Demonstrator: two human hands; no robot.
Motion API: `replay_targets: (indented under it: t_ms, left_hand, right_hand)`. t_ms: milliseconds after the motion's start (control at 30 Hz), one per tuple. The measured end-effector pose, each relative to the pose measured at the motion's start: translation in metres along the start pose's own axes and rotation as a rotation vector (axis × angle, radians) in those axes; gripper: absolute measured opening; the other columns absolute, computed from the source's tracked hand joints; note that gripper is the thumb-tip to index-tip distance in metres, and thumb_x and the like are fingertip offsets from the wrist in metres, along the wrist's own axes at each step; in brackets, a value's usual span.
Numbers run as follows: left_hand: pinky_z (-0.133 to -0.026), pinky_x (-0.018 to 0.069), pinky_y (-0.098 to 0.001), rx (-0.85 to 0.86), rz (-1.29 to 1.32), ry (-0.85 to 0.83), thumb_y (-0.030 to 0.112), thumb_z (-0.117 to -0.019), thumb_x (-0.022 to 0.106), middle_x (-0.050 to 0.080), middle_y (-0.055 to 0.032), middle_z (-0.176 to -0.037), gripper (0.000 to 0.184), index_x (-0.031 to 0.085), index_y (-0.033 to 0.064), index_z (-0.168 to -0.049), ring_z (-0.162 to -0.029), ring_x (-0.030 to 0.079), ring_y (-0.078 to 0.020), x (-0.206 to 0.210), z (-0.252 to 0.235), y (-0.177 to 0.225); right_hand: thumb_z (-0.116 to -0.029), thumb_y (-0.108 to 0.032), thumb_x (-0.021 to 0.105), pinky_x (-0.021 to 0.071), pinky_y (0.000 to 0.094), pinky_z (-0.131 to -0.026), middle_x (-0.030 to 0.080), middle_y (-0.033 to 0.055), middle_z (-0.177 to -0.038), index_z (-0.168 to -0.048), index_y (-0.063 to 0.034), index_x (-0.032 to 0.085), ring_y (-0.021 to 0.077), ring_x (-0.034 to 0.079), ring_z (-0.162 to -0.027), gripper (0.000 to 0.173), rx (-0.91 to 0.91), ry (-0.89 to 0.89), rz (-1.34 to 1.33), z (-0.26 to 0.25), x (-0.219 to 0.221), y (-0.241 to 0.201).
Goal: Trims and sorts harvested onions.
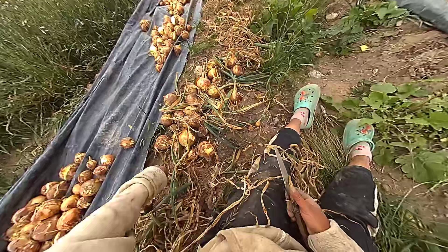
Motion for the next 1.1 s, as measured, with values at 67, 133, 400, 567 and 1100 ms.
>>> replay_targets:
  t_ms: [67,133,400,567,1100]
  left_hand:
    - [-0.11,0.0399,-0.0609,0.077,0.219,0.224,0.024,-0.1052,0.055,0.063,-0.0273,-0.133,0.038,0.063,-0.001,-0.132,-0.129,0.058,-0.043,-0.032,-0.018,0.01]
    - [-0.113,0.0385,-0.0579,0.021,0.441,0.303,0.03,-0.1067,0.053,0.06,-0.0258,-0.139,0.044,0.059,0.0004,-0.138,-0.133,0.056,-0.0397,-0.058,-0.034,0.029]
    - [-0.115,0.04,-0.0513,-0.394,1.499,0.75,0.027,-0.0794,0.088,0.052,-0.0298,-0.144,0.09,0.041,-0.008,-0.148,-0.134,0.053,-0.0399,-0.026,-0.143,0.071]
    - [-0.055,0.0508,-0.0286,0.23,2.052,0.444,0.038,-0.107,0.048,0.058,-0.0034,-0.071,0.031,0.055,0.0086,-0.101,-0.058,0.056,-0.0113,-0.028,-0.114,0.06]
    - [-0.092,0.0608,-0.0294,1.498,1.432,0.338,0.043,-0.0539,0.098,0.076,0.0068,-0.109,0.077,0.069,0.0171,-0.12,-0.102,0.071,-0.0051,0.028,0.073,0.187]
  right_hand:
    - [-0.1079,-0.025,0.035,0.0488,0.0191,-0.044,0.053,-0.0071,-0.053,-0.096,-0.0102,0.057,0.0039,0.053,-0.042,0.03,-0.004,0.006,-0.005,-0.001,0.001,0.0]
    - [-0.1063,-0.027,0.035,0.0488,0.0192,-0.045,0.053,-0.0073,-0.054,-0.096,-0.0111,0.057,0.004,0.053,-0.043,0.029,-0.005,0.006,0.007,0.0,0.001,-0.001]
    - [-0.1055,-0.025,0.038,0.049,0.0206,-0.047,0.053,-0.0068,-0.055,-0.097,-0.0106,0.057,0.005,0.053,-0.045,0.025,0.01,0.034,0.048,-0.002,0.003,-0.007]
    - [-0.1052,-0.027,0.04,0.0489,0.0207,-0.047,0.053,-0.007,-0.058,-0.097,-0.0116,0.058,0.0048,0.053,-0.046,0.025,0.018,0.012,0.074,-0.008,0.006,0.0]
    - [-0.0881,-0.046,0.077,0.0562,0.0425,-0.088,0.071,0.0136,-0.101,-0.123,-0.0003,0.064,0.0193,0.069,-0.095,0.059,-0.371,-0.216,0.479,0.008,0.059,-0.118]
Point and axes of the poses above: each hand's wrist, its own z-axis away from the middle knuckle, its own x-axis out of the palm, y = z × x, the point moved 4 cm from there along -z, towards the middle knuckle
